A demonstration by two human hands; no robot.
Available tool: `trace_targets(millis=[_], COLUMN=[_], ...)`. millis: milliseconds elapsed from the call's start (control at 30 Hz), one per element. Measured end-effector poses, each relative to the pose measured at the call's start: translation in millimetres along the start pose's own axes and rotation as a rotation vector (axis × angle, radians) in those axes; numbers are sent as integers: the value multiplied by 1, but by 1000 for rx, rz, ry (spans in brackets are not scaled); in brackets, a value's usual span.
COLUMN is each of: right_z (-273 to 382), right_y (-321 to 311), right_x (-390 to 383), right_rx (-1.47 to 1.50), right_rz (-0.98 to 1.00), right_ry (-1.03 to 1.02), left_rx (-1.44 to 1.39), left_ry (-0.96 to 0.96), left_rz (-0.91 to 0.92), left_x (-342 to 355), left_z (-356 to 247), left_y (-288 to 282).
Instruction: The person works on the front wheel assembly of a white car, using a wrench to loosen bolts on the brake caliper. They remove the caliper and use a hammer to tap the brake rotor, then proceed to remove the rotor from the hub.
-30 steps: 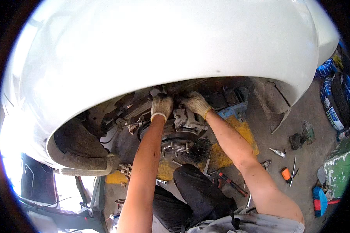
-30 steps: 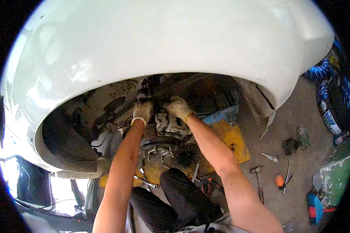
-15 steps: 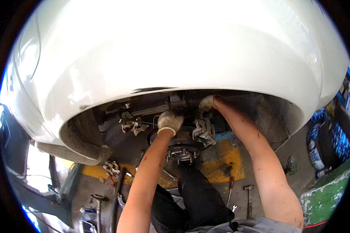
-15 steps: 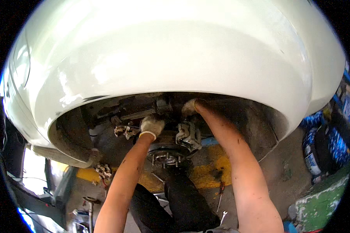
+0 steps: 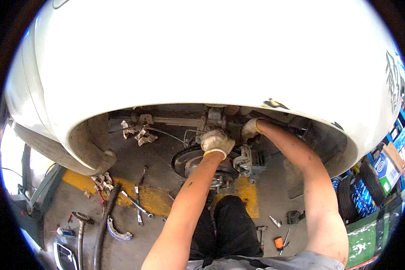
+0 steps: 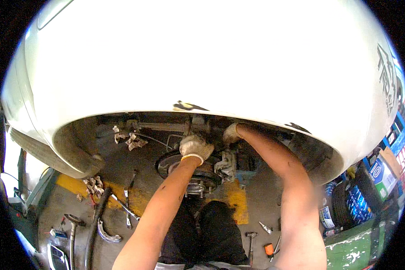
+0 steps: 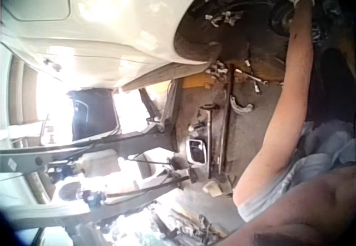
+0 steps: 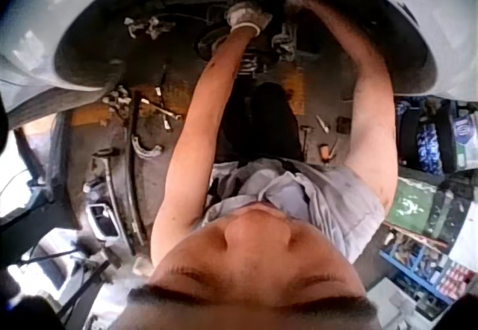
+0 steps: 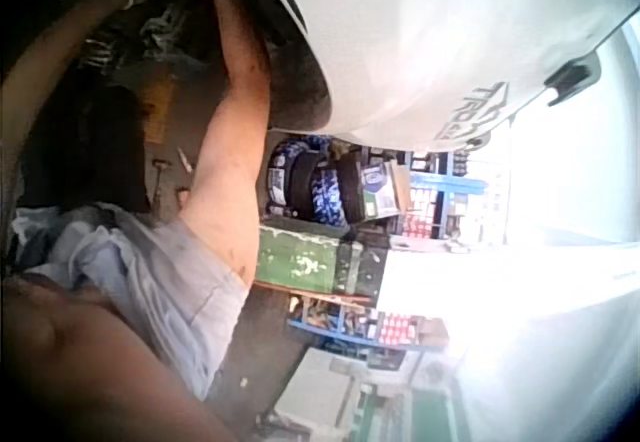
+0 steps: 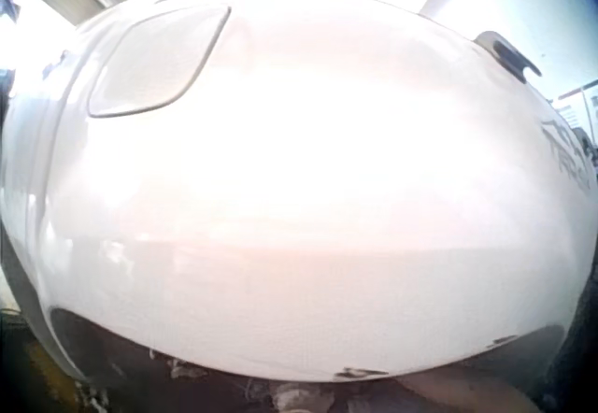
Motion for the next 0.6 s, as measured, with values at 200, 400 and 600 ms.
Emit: trace_targets(millis=[200,400,600], right_z=[13,16,31], right_y=[0,0,5], right_x=[-1,-34,-143], right_rx=[21,18,87], right_rz=[-92,-182,-456], right_ry=[-38,4,43], left_rx=[83,96,63], left_ry=[54,91,38], left_rz=[-115,-234,-87], left_x=[17,5,14], left_z=[-3,-12,-1], left_y=[12,1,13])
Point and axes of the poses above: each hand's wrist, its own x-axis towards the middle knuckle, its own y-axis out of the palm, z = x × y, the point moved 6 cm from there along x, towards the middle knuckle, and after that the axes turned 13 degrees about -y, right-handed, at the moved point
